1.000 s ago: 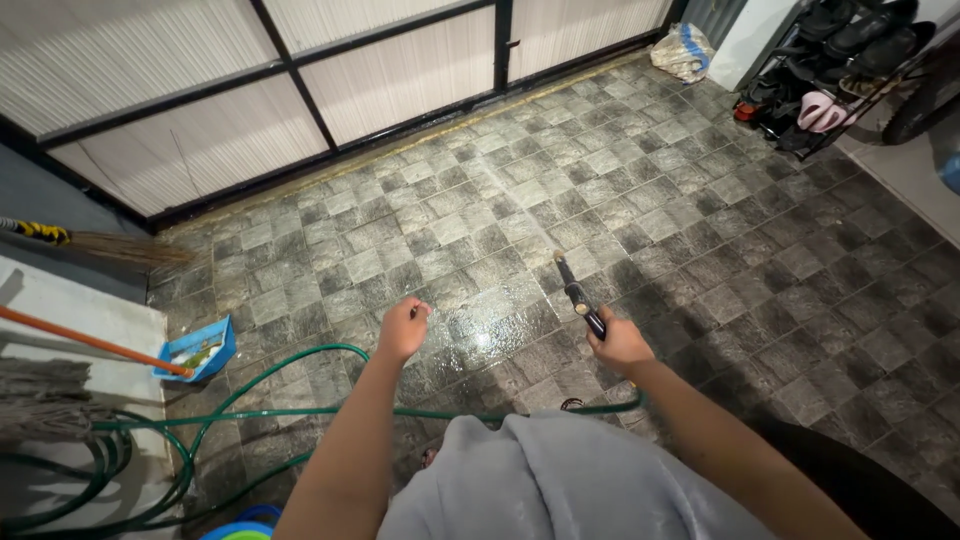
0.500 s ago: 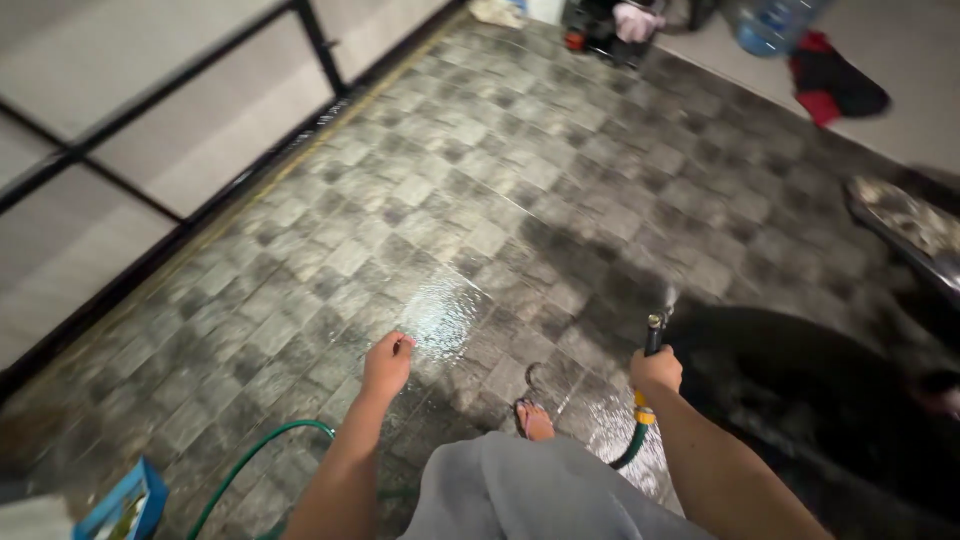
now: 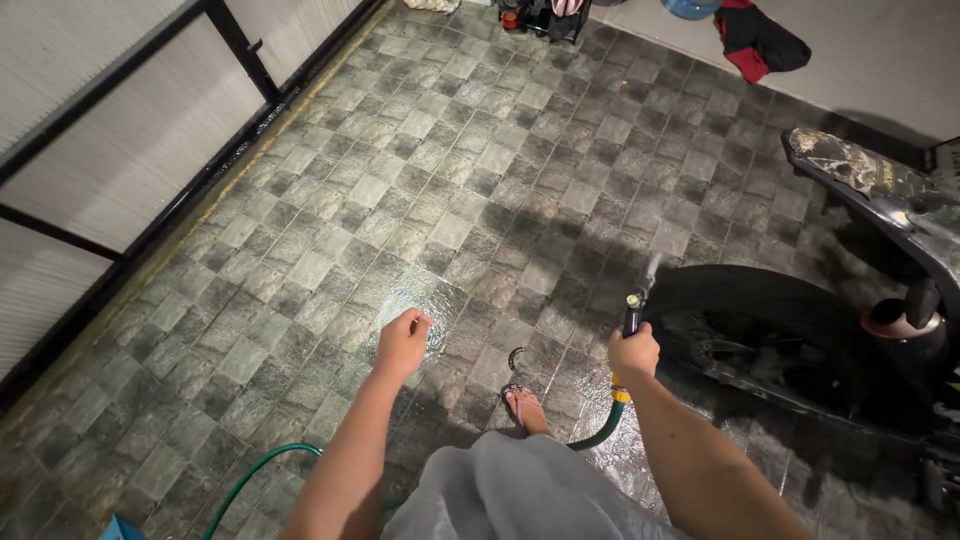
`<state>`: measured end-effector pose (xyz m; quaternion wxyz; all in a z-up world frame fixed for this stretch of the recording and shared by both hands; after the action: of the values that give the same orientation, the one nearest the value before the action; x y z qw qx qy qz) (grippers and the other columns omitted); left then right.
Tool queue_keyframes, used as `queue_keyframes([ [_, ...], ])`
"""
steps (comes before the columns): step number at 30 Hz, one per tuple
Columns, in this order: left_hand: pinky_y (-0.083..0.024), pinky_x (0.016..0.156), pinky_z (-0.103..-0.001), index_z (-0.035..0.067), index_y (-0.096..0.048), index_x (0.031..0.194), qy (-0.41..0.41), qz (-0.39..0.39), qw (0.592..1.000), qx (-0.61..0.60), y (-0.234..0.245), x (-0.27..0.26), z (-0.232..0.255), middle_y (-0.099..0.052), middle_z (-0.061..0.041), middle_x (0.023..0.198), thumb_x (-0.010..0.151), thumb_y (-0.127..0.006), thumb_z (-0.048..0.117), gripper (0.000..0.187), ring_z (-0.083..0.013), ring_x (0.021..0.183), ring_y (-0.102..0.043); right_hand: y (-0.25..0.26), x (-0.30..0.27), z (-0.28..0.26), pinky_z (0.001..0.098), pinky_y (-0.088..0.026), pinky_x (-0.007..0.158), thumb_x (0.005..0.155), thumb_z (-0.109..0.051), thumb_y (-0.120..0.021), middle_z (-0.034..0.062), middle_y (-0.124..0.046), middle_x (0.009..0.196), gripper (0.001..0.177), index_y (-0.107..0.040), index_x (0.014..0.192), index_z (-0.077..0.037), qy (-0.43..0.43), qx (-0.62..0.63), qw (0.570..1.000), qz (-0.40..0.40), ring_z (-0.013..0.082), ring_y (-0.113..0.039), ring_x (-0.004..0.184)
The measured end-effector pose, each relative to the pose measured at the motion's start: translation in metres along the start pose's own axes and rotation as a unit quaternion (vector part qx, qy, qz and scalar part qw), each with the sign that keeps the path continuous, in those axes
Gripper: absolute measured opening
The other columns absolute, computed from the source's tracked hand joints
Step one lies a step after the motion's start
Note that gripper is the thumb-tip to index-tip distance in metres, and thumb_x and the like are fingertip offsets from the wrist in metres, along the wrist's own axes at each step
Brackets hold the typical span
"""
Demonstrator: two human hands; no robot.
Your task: The person mops a tiled floor using a mop, then hangs the mop on a wall rack. They pick up a green bucket, fill it with water from a hose, and rinse the floor with the hose nozzle.
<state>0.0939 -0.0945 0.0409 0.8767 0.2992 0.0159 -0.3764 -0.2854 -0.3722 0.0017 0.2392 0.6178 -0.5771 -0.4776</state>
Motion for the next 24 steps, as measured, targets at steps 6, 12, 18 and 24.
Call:
queue_keyframes([
  [6,-0.047,0.060,-0.036,0.010,-0.074,0.100,0.009,-0.006,1.000,0.018,0.010,-0.001,0.005,-0.067,-0.007,0.069,0.098,-0.058,0.023,0.020,-0.0195,0.058,-0.059,0.008,-0.004,-0.020,0.0504,-0.056,0.090,0.091,-0.035,-0.069,0.0246,-0.073,0.105,0.041,-0.061,0.119,-0.006,0.056,0.004,0.998,0.004,0.0439,-0.071,0.103],
  [12,-0.047,0.060,-0.037,0.010,-0.073,0.101,0.006,-0.013,0.999,0.031,0.009,0.005,0.019,-0.067,-0.007,0.070,0.098,-0.057,0.022,0.020,-0.0199,0.058,-0.059,0.040,-0.006,-0.017,0.0487,-0.063,0.085,0.094,-0.033,-0.061,0.0244,-0.077,0.100,0.040,-0.058,0.120,-0.003,-0.098,0.109,0.989,-0.001,0.0429,-0.080,0.092],
  [18,-0.048,0.059,-0.036,0.010,-0.074,0.101,-0.020,-0.034,0.999,0.023,-0.015,0.016,0.019,-0.069,-0.009,0.070,0.097,-0.059,0.021,0.019,-0.0196,0.058,-0.061,0.022,0.045,-0.002,0.0452,-0.057,0.070,0.091,-0.032,-0.074,0.0218,-0.074,0.090,0.036,-0.064,0.110,-0.004,0.084,-0.022,0.988,0.129,0.0365,-0.070,0.077],
  [24,-0.048,0.059,-0.035,0.009,-0.074,0.099,-0.039,-0.046,0.998,0.024,-0.027,0.021,0.025,-0.069,-0.010,0.071,0.097,-0.059,0.020,0.019,-0.0197,0.057,-0.061,0.053,0.033,0.001,0.0388,-0.060,0.060,0.095,-0.026,-0.067,0.0171,-0.074,0.087,0.034,-0.059,0.117,-0.002,-0.086,0.105,0.989,0.055,0.0285,-0.074,0.061],
])
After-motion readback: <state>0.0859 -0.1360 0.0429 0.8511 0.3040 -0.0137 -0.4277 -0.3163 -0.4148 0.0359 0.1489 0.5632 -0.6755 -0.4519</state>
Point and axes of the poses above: each hand's wrist, its own x-axis towards the middle knuckle, its own y-axis out of the back of the hand, z = x × y, the point moved 7 cm from there along x, towards the middle knuckle
